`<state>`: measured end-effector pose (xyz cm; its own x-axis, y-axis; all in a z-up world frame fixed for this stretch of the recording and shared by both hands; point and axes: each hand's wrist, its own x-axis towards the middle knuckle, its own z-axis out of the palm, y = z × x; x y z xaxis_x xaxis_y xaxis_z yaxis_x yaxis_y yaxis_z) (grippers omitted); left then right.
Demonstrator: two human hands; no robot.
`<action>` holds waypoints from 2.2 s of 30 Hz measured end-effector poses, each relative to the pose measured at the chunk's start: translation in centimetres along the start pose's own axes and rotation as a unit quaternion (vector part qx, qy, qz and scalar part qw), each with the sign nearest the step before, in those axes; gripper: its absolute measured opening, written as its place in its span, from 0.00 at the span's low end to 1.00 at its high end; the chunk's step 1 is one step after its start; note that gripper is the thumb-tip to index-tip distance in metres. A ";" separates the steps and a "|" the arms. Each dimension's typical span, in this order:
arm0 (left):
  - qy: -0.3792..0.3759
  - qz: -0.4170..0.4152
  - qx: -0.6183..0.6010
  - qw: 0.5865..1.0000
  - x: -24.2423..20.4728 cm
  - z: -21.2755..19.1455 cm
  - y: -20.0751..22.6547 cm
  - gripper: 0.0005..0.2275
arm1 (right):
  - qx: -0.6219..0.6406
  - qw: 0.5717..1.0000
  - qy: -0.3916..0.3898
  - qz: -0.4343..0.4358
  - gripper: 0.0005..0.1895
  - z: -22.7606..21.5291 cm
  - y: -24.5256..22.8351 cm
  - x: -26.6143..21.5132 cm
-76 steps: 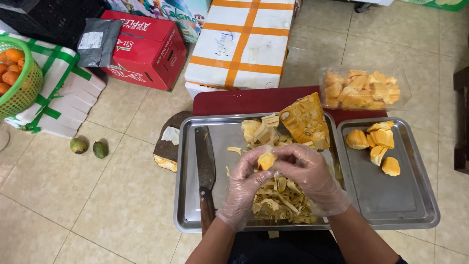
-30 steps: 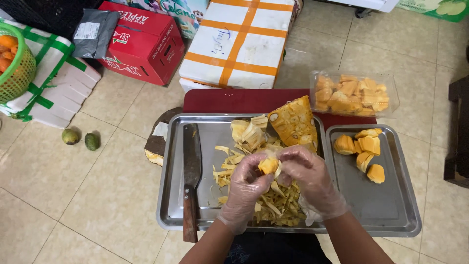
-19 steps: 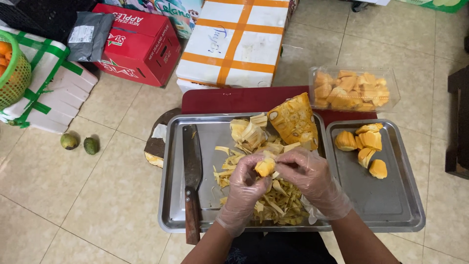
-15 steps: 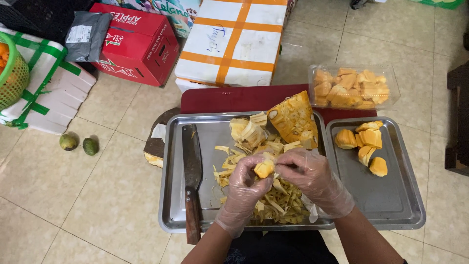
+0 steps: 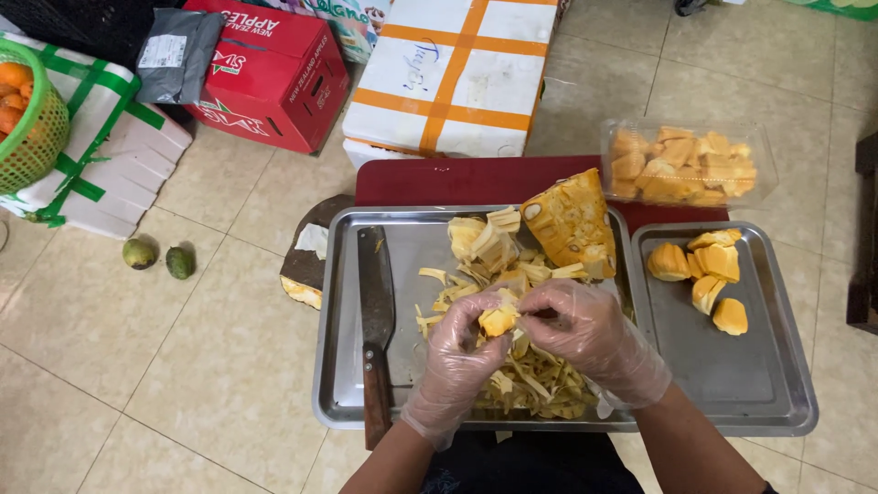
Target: Extracting yellow fruit pods from a jackfruit core and placing them in a container.
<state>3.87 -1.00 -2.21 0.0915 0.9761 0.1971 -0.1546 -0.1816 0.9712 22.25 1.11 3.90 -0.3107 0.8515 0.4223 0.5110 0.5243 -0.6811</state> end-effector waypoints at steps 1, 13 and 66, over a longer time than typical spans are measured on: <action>0.001 0.000 0.000 1.000 0.1 -0.2 0.5 0.14 | 0.000 1.000 -0.001 -0.001 0.04 0.3 0.0 0.0; -0.060 0.113 0.147 0.981 0.6 -5.8 4.1 0.17 | 0.002 1.000 -0.009 -0.007 0.06 4.9 -2.2 1.9; 0.080 0.126 0.149 0.978 0.7 -4.9 1.3 0.17 | -0.065 0.994 0.081 -0.028 0.09 10.9 -0.3 1.6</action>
<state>-1.08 -0.02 -1.44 -0.0709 0.8979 0.4344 0.1435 -0.4218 0.8953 12.84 2.39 -1.77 -0.2131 0.8040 0.5552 0.5991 0.5564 -0.5758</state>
